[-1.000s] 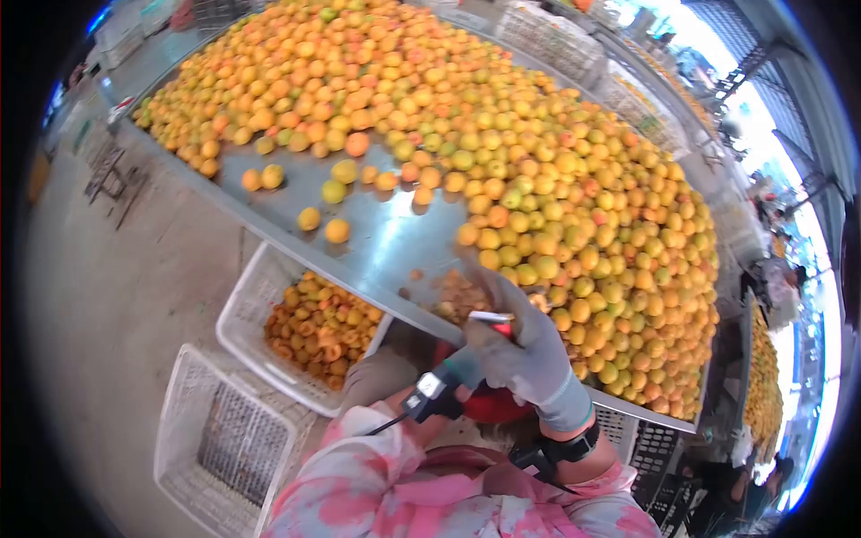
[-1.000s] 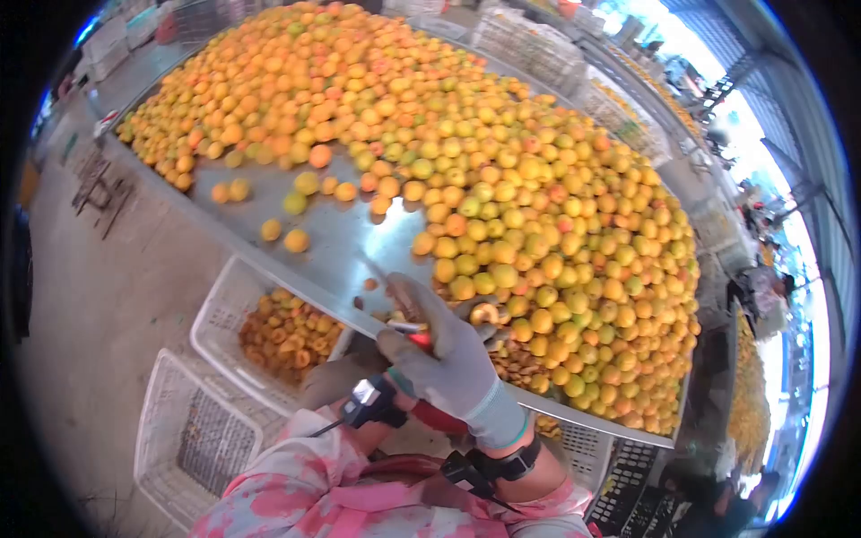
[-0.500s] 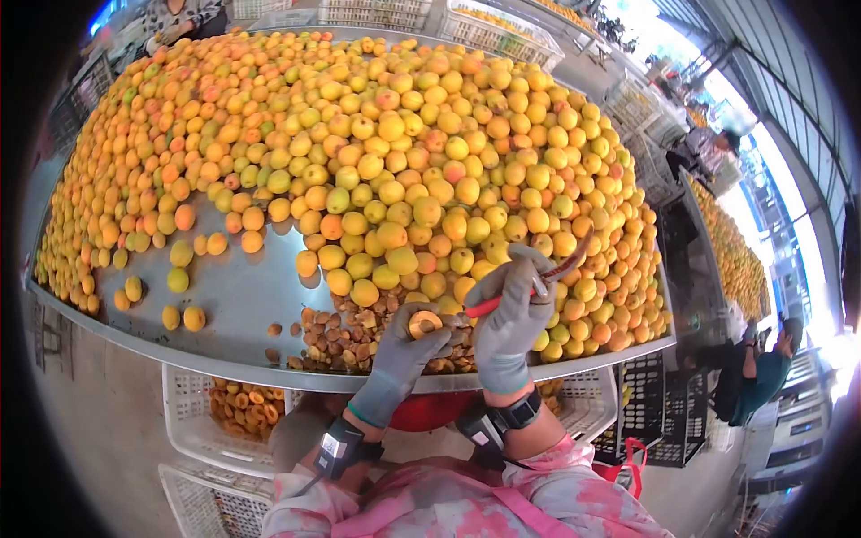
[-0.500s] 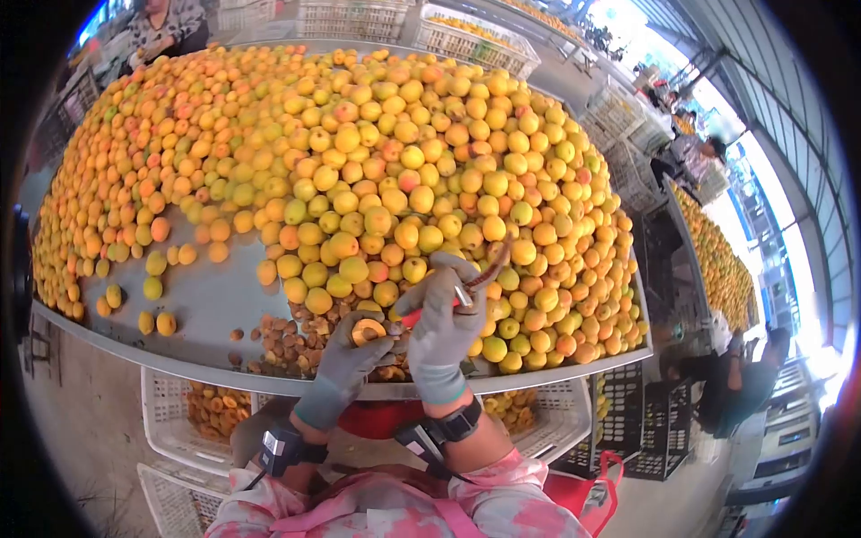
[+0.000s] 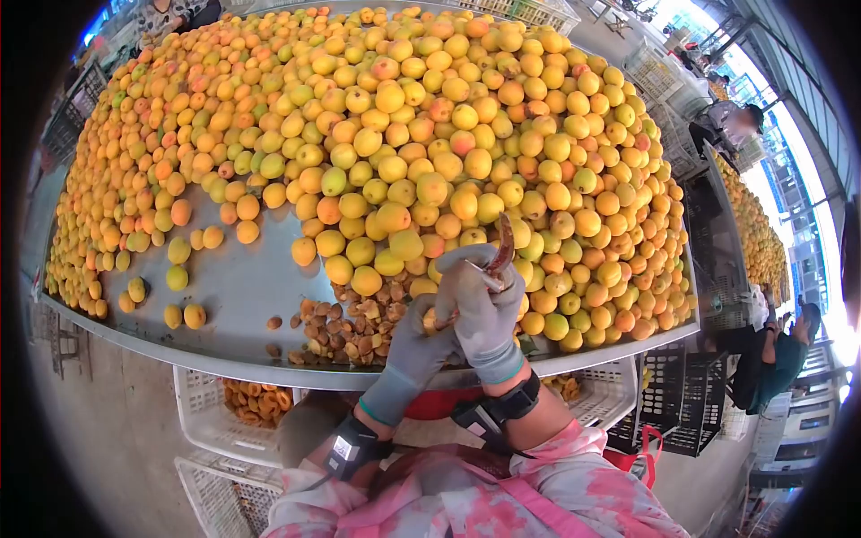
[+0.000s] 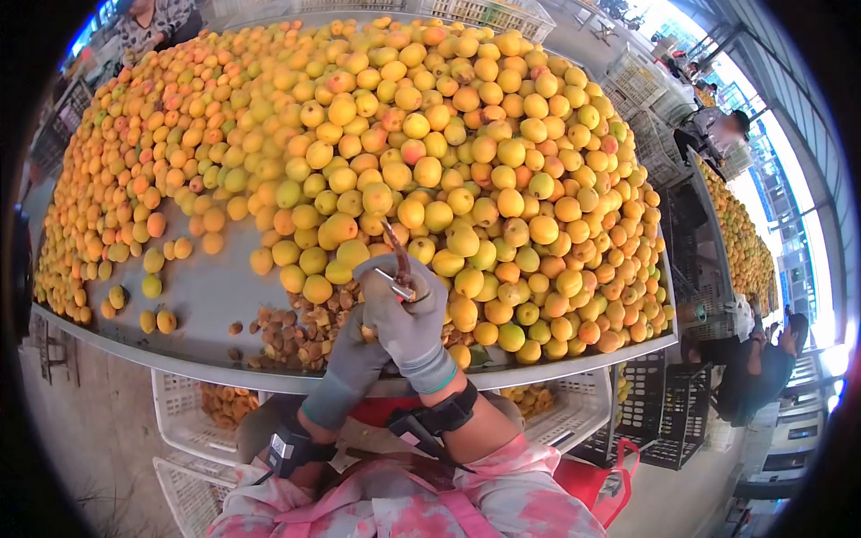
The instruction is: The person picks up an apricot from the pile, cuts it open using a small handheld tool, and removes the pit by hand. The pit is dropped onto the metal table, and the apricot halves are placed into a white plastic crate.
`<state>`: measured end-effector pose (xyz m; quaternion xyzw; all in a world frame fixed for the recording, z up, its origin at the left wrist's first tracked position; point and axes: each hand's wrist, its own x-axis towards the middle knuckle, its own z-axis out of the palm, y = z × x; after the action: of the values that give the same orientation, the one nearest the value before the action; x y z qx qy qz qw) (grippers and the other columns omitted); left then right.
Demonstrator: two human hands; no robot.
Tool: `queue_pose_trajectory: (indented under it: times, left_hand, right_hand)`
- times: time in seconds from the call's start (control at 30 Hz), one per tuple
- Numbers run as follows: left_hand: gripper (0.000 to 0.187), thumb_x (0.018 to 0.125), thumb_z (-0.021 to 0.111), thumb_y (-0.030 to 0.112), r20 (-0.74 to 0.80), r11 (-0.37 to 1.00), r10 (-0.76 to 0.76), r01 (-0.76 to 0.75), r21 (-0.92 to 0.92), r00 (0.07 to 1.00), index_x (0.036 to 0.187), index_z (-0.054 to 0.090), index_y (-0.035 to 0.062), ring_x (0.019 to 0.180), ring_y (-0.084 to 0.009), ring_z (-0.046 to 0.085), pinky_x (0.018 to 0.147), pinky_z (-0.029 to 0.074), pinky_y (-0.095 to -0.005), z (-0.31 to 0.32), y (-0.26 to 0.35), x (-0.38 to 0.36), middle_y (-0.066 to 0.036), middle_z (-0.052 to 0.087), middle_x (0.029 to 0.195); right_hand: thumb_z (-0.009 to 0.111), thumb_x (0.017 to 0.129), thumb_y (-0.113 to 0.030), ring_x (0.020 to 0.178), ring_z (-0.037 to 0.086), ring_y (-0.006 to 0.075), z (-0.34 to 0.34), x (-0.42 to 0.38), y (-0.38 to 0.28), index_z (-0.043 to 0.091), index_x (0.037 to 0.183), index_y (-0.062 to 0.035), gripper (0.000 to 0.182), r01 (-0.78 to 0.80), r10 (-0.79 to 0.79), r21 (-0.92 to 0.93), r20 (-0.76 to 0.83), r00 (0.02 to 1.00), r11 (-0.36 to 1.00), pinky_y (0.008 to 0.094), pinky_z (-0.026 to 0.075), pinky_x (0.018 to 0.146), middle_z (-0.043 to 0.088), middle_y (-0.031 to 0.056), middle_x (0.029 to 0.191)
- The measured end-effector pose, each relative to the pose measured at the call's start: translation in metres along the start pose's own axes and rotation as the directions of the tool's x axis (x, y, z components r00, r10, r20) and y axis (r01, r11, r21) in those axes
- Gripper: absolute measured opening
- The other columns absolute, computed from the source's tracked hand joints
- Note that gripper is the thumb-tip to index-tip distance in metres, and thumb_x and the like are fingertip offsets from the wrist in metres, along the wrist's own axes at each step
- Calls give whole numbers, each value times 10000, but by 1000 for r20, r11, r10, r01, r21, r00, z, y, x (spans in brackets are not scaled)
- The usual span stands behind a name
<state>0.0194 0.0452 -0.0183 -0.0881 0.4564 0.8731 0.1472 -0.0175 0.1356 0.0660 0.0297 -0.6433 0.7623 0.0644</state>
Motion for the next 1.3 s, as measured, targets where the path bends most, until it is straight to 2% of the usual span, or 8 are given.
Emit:
queue_pose_trajectory:
  times: [0.43,0.5,0.7,0.8,0.93,1.1,1.13,1.3]
  left_hand:
    - [447,818,750,113,309,942,-259,168,290,915,1212,548,53,938,-99,615,739,530,-255,1,32,-3,-21,634,1086]
    - [258,843,741,198,332,976,-215,186,115,918,1051,644,80,668,-88,614,579,474,-238,5,34,-6,6,651,790]
    - [463,846,732,137,363,976,-113,34,217,925,1254,533,48,1034,-132,597,901,498,-301,-10,9,1,-46,615,1175]
    - [485,844,738,154,395,959,-76,-40,279,916,1266,526,42,1043,-132,594,912,493,-304,-17,2,3,-49,613,1183]
    - [516,842,746,177,446,920,-31,-148,362,895,1281,516,33,1054,-132,591,926,488,-309,-23,0,8,-53,611,1194]
    - [555,839,756,205,520,854,-5,-267,447,854,1299,504,23,1068,-132,586,945,481,-314,-25,-4,12,-57,608,1209]
    - [463,803,786,188,384,917,-342,216,334,858,1193,582,44,883,-115,612,774,515,-251,-7,30,0,-34,621,1026]
    - [551,797,782,166,311,942,-328,283,182,892,1258,511,33,886,-109,608,764,513,-242,6,38,-4,-32,600,1039]
  right_hand:
    - [605,872,-139,630,514,51,-17,15,-6,631,890,6,149,-269,166,189,433,886,944,206,419,567,589,-13,742]
    - [605,874,-142,633,521,55,-15,15,-7,632,892,6,151,-277,174,183,437,882,943,209,428,574,594,-9,747]
    - [687,849,-235,592,593,108,5,9,-2,645,889,-9,233,-131,172,-170,253,952,977,252,470,562,628,33,679]
    - [757,769,-269,642,624,330,12,3,9,661,876,-75,241,396,-74,-331,680,729,856,340,497,570,618,133,700]
    - [731,799,-179,665,645,198,7,8,10,683,879,-45,163,378,-21,-286,774,633,880,296,497,616,653,82,758]
    - [710,820,-181,537,574,171,-27,22,8,622,873,-38,176,-307,194,45,684,703,951,262,453,518,601,69,658]
    - [604,920,-225,428,471,139,-15,2,17,582,904,-51,176,-269,201,291,242,949,918,236,375,426,523,19,585]
    - [412,1014,-391,349,320,129,-27,25,26,571,928,-64,374,-334,89,678,369,925,655,279,275,338,330,-19,509]
